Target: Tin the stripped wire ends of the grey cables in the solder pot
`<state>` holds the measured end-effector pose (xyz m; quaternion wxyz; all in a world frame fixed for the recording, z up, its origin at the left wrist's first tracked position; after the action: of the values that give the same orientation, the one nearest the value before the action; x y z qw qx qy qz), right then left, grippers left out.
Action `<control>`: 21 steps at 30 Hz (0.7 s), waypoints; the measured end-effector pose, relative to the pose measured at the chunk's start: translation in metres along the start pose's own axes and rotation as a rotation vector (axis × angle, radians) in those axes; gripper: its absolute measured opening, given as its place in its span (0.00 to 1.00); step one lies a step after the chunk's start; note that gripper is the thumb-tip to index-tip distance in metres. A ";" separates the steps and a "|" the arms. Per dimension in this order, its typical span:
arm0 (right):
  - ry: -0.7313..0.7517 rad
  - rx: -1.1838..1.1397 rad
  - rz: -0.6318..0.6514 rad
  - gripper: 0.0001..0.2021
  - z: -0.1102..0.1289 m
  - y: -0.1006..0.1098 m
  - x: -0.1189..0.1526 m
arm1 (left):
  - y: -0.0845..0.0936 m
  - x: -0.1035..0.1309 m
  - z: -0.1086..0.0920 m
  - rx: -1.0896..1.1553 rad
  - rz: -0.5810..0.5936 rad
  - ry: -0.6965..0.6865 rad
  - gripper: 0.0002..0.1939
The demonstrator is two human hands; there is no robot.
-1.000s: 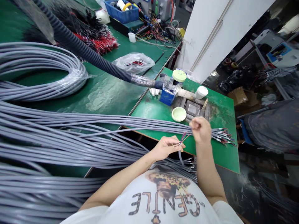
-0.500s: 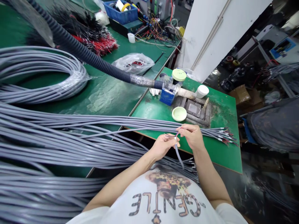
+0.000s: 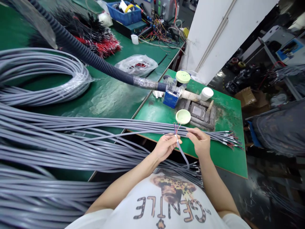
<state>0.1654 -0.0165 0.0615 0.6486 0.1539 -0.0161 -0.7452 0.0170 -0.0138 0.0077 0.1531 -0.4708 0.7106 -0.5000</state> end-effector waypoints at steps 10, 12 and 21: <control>0.238 0.447 0.106 0.03 0.045 -0.011 -0.009 | -0.002 -0.003 0.004 -0.314 0.007 -0.162 0.12; 0.235 0.511 0.109 0.04 0.048 -0.017 -0.014 | -0.004 -0.002 0.003 -0.364 0.020 -0.192 0.12; 0.250 0.370 0.019 0.07 0.049 -0.020 -0.013 | -0.004 -0.001 -0.002 -0.418 -0.006 -0.233 0.13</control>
<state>0.1355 -0.0093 0.1062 0.6134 0.3612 -0.0735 -0.6985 0.0176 -0.0118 0.0116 0.1318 -0.5489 0.7747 -0.2850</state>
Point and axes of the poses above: each hand's wrist, its own x-axis away from the middle knuckle, its own y-axis out of the back of the hand, z = x × y, the point moved 3 cm from there along -x, towards the middle knuckle, and after that the axes turned 2 degrees about z, right-handed, at the moved point
